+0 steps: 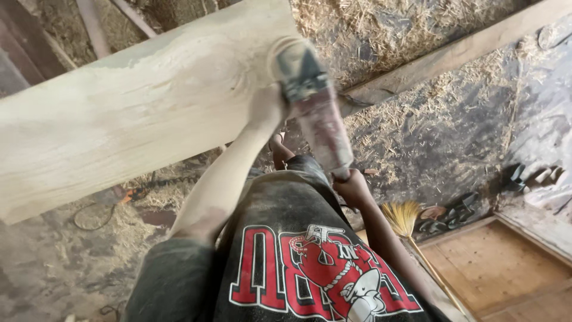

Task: The person positions a large wooden plank on supports, then uses a handheld electric sander to smooth the plank's surface. The person moves the sander back and forth across the wood, covering the entire area.

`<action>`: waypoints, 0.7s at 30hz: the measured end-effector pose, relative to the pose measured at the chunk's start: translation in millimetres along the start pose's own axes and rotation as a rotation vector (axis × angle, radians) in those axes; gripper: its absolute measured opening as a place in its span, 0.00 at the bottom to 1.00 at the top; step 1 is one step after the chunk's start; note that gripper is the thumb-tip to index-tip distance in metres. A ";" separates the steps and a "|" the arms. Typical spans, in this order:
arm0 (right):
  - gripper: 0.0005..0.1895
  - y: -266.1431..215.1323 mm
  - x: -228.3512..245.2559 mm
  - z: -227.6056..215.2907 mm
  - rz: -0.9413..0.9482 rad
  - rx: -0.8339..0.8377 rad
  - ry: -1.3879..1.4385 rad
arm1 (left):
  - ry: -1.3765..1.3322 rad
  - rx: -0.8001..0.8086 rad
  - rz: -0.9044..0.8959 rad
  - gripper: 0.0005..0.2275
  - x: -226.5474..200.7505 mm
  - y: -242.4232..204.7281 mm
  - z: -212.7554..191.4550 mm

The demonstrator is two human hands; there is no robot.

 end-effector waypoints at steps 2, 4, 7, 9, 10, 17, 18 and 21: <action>0.09 -5.1 -6.7 -6.0 0.039 -0.032 0.030 | -0.040 0.004 0.068 0.04 -20.1 12.7 4.4; 0.14 -8.8 -6.5 -11.2 0.062 -0.079 0.055 | -0.046 0.116 0.041 0.07 -26.9 22.0 15.9; 0.11 -7.8 6.2 -14.1 0.000 -0.126 0.017 | -0.008 0.195 -0.050 0.11 -17.7 20.1 19.7; 0.12 -1.2 19.9 9.1 -0.027 -0.038 -0.006 | -0.114 0.233 -0.149 0.13 11.7 8.4 8.8; 0.12 -1.1 23.5 20.8 -0.032 0.002 -0.014 | -0.078 0.086 -0.093 0.09 22.2 2.2 -12.5; 0.14 -7.3 62.4 80.0 -0.046 0.135 -0.185 | -0.012 -0.040 -0.236 0.08 111.6 -66.3 -72.6; 0.14 -7.7 70.6 83.5 -0.085 0.143 -0.199 | -0.003 -0.124 -0.187 0.06 110.5 -70.3 -82.1; 0.15 -5.8 80.7 83.9 -0.131 0.172 -0.197 | 0.003 -0.261 -0.098 0.03 104.3 -70.4 -97.8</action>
Point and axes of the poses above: each hand's wrist, its own y-axis towards the middle knuckle, its own z-axis out of the palm, x = y × z, the point moved 9 cm from there along y, towards the middle knuckle, and after that the axes turned 8 degrees about y, right-handed, at the moved point
